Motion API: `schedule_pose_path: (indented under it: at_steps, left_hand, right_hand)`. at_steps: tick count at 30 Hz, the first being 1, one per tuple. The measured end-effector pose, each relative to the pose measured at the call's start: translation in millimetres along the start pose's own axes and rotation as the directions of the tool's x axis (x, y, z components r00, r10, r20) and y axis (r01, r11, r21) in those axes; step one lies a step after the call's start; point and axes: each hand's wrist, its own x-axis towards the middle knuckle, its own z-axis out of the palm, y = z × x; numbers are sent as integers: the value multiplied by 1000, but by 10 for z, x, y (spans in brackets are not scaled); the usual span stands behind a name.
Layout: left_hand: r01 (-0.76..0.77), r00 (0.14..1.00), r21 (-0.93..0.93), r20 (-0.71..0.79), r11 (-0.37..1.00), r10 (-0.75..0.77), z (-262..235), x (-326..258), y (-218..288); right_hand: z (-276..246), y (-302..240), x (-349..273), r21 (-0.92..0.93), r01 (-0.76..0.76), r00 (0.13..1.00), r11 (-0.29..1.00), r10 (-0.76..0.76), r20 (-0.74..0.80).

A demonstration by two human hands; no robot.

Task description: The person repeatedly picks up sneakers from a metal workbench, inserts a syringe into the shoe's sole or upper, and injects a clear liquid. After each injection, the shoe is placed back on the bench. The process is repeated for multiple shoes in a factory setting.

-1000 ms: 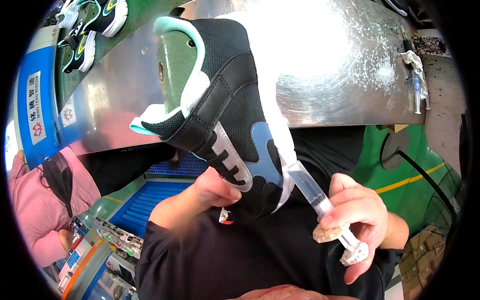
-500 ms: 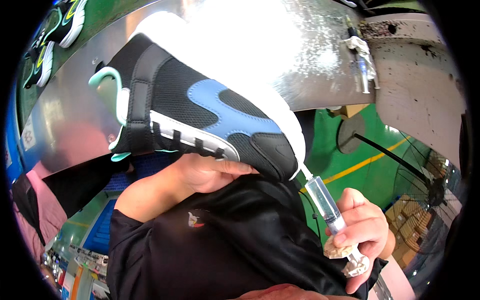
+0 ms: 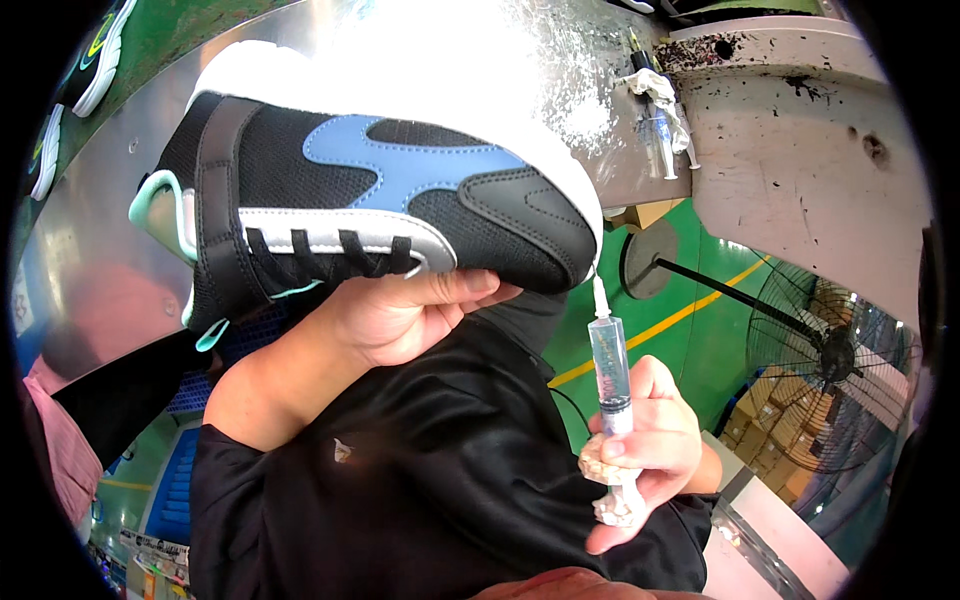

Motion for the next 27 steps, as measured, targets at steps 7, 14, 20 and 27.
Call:
schedule_pose_path:
  at_steps: [7,14,20,27]
  left_hand:
    - [-61,996,-30,-60,998,60,150,37,25]
    - [-130,990,7,-47,991,130,158,45,-10]
    - [-124,988,31,-85,992,126,229,67,-5]
    - [-118,984,-28,-136,993,113,231,-21,29]
  right_hand:
    - [178,67,63,-229,105,994,968,-109,-2]
    - [332,162,73,-432,194,977,881,-213,3]
    - [401,272,28,-531,213,969,820,-249,4]
    - [351,237,-16,-512,317,907,798,-413,-82]
